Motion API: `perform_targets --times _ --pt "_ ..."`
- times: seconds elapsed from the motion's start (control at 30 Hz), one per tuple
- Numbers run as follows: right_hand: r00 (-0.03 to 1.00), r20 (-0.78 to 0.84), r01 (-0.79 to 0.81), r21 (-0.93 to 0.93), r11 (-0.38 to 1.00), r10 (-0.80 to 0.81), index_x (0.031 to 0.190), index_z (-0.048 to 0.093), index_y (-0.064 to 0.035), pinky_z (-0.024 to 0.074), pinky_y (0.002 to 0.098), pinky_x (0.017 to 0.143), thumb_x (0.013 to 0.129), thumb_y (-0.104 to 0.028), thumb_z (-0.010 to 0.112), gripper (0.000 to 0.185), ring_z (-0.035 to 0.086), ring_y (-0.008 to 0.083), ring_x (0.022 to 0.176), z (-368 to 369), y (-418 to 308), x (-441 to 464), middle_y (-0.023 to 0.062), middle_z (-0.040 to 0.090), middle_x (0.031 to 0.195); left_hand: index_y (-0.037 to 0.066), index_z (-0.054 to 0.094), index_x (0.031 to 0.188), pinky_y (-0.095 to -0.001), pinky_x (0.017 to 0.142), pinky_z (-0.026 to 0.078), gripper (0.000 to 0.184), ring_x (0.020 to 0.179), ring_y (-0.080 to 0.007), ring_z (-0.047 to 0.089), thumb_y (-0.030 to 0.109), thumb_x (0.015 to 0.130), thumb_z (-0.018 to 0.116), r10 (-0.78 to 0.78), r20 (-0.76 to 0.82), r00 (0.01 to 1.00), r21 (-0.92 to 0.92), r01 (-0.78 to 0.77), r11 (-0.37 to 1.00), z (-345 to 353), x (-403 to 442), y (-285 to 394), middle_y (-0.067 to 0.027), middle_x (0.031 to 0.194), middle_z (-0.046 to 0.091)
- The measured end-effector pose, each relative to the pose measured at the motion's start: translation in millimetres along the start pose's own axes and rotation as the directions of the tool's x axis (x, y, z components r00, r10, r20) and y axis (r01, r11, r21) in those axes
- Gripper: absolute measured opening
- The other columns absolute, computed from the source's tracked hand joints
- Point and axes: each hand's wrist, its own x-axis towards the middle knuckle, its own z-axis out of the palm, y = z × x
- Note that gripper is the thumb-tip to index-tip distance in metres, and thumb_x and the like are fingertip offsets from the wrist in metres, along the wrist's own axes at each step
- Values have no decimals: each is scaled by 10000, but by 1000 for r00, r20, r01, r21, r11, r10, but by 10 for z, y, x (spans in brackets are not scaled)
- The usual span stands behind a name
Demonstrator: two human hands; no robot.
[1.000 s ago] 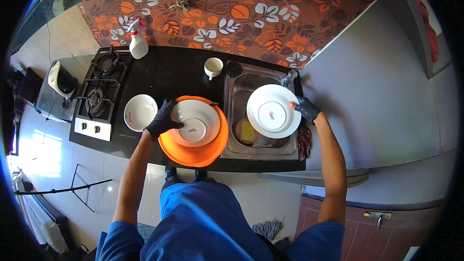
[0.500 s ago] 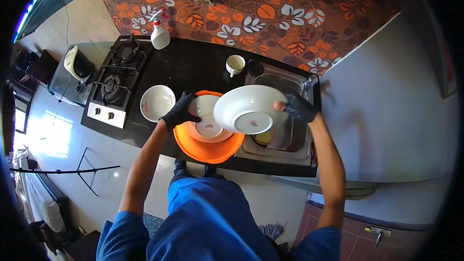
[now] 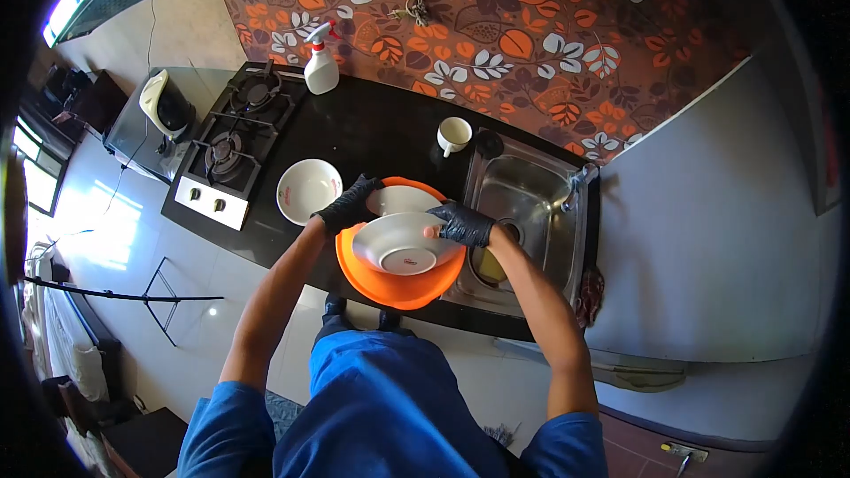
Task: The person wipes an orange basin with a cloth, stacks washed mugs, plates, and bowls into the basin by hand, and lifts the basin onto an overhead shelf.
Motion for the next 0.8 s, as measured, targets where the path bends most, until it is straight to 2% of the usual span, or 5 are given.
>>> perform_targets --times 0.2,0.37,0.5,0.7,0.8 --pt "998 -45 -31 141 990 38 971 620 24 462 321 712 839 -387 628 432 536 184 719 59 86 98 81 639 829 82 487 1211 -360 908 441 545 956 -305 522 242 749 727 -24 86 996 -164 38 986 -47 140 -339 -136 1133 493" --pt "980 -184 -51 158 986 80 953 618 22 461 335 699 804 -313 664 370 547 216 697 100 99 184 95 642 827 51 482 1222 -371 903 451 662 944 -314 550 393 722 747 -155 158 975 -371 205 906 -170 -3 -72 -152 1126 510" --pt "952 -297 -67 29 997 73 902 609 9 461 342 685 730 -235 709 315 552 234 684 144 91 258 102 637 810 8 460 1211 -381 905 448 795 1045 -328 534 348 596 834 -55 14 998 171 52 984 -40 -50 146 -170 1181 500" --pt "881 -469 -90 -54 994 55 857 586 -13 454 344 661 654 -183 741 307 547 241 671 267 107 323 101 616 790 -15 439 1218 -392 923 440 898 1076 -353 516 347 513 863 -68 -39 997 178 74 981 41 -109 218 -188 1202 485" --pt "814 -580 -100 -124 987 10 843 568 -31 453 351 653 645 -166 741 296 554 255 686 348 89 345 92 602 800 -18 456 1211 -392 940 439 903 1054 -389 519 328 481 860 13 -113 993 194 10 981 116 -117 110 -217 1266 452"
